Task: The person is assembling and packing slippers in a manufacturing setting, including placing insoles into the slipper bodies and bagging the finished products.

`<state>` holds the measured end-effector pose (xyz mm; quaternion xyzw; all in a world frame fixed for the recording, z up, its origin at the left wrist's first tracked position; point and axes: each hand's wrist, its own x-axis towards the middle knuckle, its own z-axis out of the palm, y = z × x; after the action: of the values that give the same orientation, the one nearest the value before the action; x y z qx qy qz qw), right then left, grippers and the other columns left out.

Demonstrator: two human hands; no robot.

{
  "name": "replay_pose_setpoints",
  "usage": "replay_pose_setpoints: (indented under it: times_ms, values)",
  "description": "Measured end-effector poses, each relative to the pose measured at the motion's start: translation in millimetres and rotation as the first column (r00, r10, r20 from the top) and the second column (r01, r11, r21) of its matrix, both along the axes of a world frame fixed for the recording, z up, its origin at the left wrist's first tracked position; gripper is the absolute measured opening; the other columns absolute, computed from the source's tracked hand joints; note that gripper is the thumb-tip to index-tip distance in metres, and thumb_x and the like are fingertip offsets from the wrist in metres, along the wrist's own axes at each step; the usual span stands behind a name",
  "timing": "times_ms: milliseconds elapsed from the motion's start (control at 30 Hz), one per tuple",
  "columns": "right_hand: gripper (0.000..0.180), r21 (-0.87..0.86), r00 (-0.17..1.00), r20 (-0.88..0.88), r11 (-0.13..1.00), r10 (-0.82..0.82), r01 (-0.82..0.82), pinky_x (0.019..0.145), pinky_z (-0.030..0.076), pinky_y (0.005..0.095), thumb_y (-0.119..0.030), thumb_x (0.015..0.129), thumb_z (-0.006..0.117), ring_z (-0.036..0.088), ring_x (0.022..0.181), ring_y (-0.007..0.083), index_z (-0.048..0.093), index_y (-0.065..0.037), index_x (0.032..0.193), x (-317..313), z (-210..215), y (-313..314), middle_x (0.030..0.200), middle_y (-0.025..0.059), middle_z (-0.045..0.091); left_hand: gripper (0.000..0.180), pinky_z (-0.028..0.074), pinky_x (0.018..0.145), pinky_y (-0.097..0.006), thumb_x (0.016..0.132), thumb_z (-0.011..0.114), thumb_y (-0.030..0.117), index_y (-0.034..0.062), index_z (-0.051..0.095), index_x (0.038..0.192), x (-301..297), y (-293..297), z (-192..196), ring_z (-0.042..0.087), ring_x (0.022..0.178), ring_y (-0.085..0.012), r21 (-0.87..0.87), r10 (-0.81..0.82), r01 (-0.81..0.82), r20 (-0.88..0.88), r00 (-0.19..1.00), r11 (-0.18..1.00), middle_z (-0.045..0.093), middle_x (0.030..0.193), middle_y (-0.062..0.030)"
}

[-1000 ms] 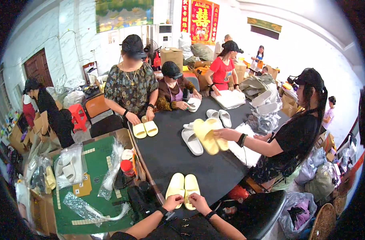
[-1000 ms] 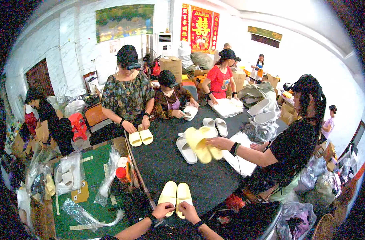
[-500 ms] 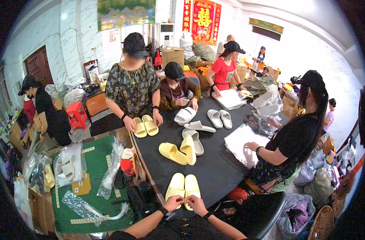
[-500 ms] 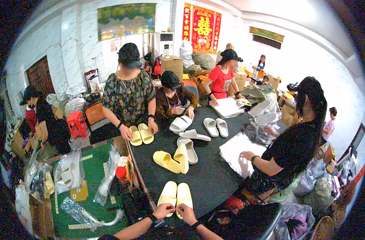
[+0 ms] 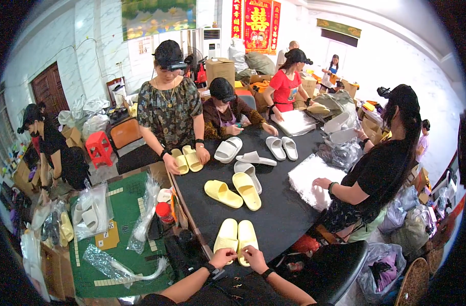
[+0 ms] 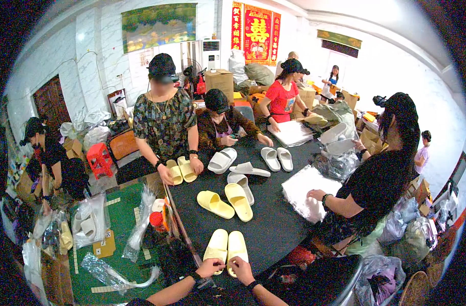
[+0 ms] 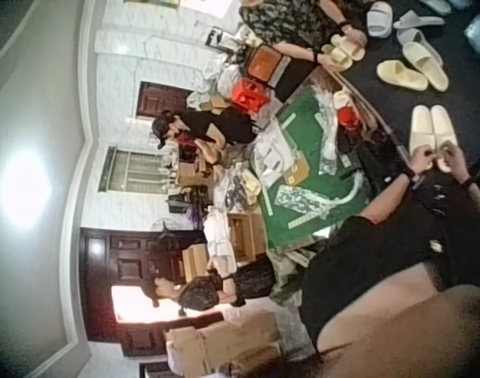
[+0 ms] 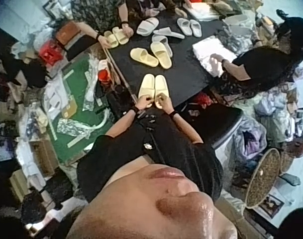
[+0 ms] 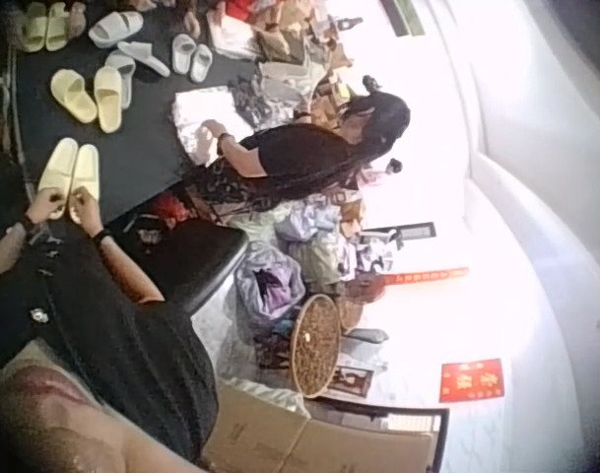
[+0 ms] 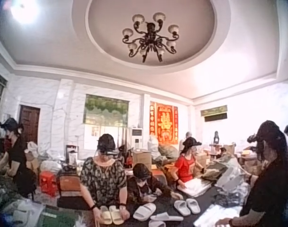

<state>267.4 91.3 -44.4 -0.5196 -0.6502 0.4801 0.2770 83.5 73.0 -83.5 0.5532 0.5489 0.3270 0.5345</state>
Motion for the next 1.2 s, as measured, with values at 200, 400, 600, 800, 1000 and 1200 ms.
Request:
replay_pose_setpoints:
  times_ms: [200, 400, 600, 800, 1000, 1200]
  values:
    - [0.016, -0.015, 1.000, -0.005, 1.000, 0.015, -0.015, 0.053, 0.047, 0.0251, -0.016, 0.088, 0.059, 0.058, 0.058, 0.0092, 0.058, -0.001, 0.093, 0, -4, 0, 0.068, 0.0048, 0.061, 0.017, 0.048, 0.069, -0.026, 0.081, 0.065, 0.015, 0.0010, 0.065, 0.092, -2, 3, -18, 0.061, 0.075, -0.0111, 0.018, -0.068, 0.069, -0.017, 0.998, 0.997, 0.067, 0.082, -0.0054]
    - [0.015, -0.004, 0.991, -0.009, 0.991, 0.134, -0.134, 0.057, 0.048, 0.0247, -0.015, 0.089, 0.058, 0.058, 0.064, 0.0085, 0.057, 0.000, 0.091, 2, -17, 0, 0.073, 0.0043, 0.060, 0.019, 0.048, 0.068, -0.027, 0.081, 0.065, 0.016, 0.0008, 0.065, 0.092, 0, -1, -6, 0.061, 0.075, -0.0124, 0.004, -0.088, 0.089, -0.077, 0.993, 0.996, 0.067, 0.081, -0.0064]
    - [0.015, -0.084, 0.991, -0.101, 0.992, 0.085, -0.094, 0.060, 0.048, 0.0248, -0.015, 0.089, 0.057, 0.057, 0.066, 0.0086, 0.056, 0.000, 0.092, 2, -11, -2, 0.079, 0.0039, 0.059, 0.018, 0.048, 0.066, -0.027, 0.081, 0.065, 0.015, 0.0003, 0.064, 0.091, 0, 1, -7, 0.061, 0.074, -0.0113, -0.014, -0.059, 0.058, -0.039, 0.998, 0.998, 0.066, 0.080, -0.0057]
    - [0.017, -0.112, 0.985, -0.072, 0.980, 0.159, -0.166, 0.062, 0.048, 0.0246, -0.017, 0.090, 0.057, 0.056, 0.068, 0.0084, 0.056, 0.000, 0.092, 0, -10, 2, 0.077, 0.0038, 0.059, 0.015, 0.048, 0.064, -0.025, 0.083, 0.063, 0.013, 0.0004, 0.064, 0.092, 1, 3, 0, 0.060, 0.072, -0.0101, 0.009, -0.064, 0.065, -0.084, 0.994, 0.998, 0.066, 0.079, -0.0045]
    - [0.015, -0.084, 0.990, -0.090, 0.990, 0.108, -0.116, 0.060, 0.049, 0.0252, -0.015, 0.088, 0.057, 0.059, 0.066, 0.0095, 0.057, 0.000, 0.093, -1, -4, -1, 0.077, 0.0051, 0.061, 0.014, 0.048, 0.065, -0.025, 0.084, 0.063, 0.012, -0.0001, 0.063, 0.091, 0, -2, 7, 0.061, 0.072, -0.0101, -0.045, -0.025, 0.023, -0.032, 0.999, 0.999, 0.066, 0.078, -0.0046]
    - [0.015, -0.098, 0.991, -0.086, 0.989, 0.102, -0.110, 0.060, 0.049, 0.0257, -0.014, 0.088, 0.057, 0.059, 0.066, 0.0103, 0.056, 0.001, 0.092, -1, -10, -2, 0.076, 0.0055, 0.061, 0.014, 0.048, 0.065, -0.025, 0.084, 0.062, 0.012, -0.0002, 0.063, 0.091, 0, -3, 9, 0.061, 0.072, -0.0101, -0.021, -0.044, 0.044, -0.039, 0.998, 0.999, 0.065, 0.078, -0.0043]
